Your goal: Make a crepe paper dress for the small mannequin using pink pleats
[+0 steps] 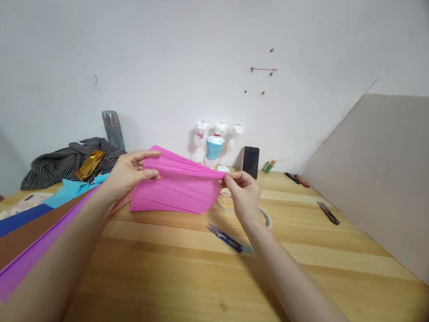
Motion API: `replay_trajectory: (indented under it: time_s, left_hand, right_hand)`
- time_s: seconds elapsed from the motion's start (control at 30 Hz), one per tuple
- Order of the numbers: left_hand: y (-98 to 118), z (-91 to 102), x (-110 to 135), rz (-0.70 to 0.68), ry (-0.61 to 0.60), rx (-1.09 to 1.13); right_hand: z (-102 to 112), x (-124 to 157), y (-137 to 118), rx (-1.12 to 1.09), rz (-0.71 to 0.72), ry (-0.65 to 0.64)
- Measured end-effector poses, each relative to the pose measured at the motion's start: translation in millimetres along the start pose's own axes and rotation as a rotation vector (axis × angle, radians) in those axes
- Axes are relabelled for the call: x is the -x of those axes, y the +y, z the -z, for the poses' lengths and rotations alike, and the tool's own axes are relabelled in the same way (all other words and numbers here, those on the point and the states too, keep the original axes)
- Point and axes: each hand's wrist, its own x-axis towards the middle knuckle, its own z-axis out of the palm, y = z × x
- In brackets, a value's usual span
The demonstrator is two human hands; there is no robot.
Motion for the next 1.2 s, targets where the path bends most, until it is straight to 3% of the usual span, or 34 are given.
replay_trajectory:
  time_s: [0.37,0.6,0.83,1.2]
  left_hand:
    - [0.6,-1.0,1.5,-0.114,0.044,-0.006]
    - [0.0,1.6,1.7,-0.05,0.008,-0.048]
    - [-2.9,-0.3,0.1,-0.074,0.03,-0.053]
    - [1.2,-7.2,-0.9,-0.056,0.188,-0.026]
  right_hand:
    - [1.7,-2.0,4.5,-0.002,-0.003,-0.011]
    - [2.3,-2.5,6.6,-0.001,-0.035,-0.016]
    - [3.1,-3.5,8.8,-0.017,-0.036,-0.012]
    - [-1.1,2.3,1.3,0.011,0.016,-0.001]
